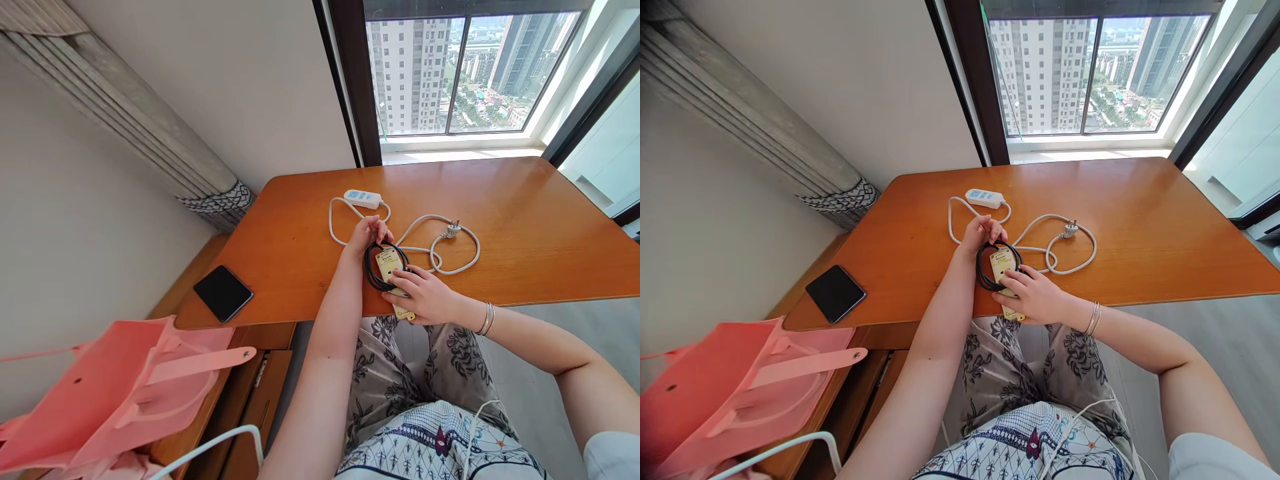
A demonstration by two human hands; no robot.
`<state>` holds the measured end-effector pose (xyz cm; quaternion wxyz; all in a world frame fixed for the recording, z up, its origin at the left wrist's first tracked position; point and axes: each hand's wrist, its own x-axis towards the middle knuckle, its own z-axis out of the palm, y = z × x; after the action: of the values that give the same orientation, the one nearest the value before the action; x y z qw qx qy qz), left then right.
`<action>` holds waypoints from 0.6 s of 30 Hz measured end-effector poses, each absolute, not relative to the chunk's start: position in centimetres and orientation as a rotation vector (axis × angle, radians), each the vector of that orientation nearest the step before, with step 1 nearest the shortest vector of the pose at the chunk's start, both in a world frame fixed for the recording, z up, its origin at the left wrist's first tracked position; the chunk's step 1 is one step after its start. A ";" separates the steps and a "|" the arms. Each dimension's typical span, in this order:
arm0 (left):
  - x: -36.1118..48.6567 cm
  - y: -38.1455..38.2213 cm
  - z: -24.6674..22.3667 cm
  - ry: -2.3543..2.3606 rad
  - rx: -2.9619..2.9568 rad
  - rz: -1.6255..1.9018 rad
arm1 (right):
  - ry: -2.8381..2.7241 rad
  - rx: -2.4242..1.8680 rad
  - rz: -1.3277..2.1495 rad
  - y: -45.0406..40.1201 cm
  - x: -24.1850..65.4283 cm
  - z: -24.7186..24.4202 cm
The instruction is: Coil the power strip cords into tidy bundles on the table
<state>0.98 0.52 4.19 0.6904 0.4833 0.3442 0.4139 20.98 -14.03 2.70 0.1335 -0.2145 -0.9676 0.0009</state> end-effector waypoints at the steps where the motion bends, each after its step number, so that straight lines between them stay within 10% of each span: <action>1: 1.0 0.4 4.2 0.764 1.071 0.906 | -2.722 -0.640 0.077 -13.8 21.3 2.9; 18: 3.3 -1.2 4.9 0.734 1.134 1.084 | -0.986 -1.003 1.356 -5.6 25.5 6.4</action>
<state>3.35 -1.24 4.86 0.6479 0.4986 0.3229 0.4769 25.53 -5.61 6.40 0.5595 -0.4253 -0.4184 0.5753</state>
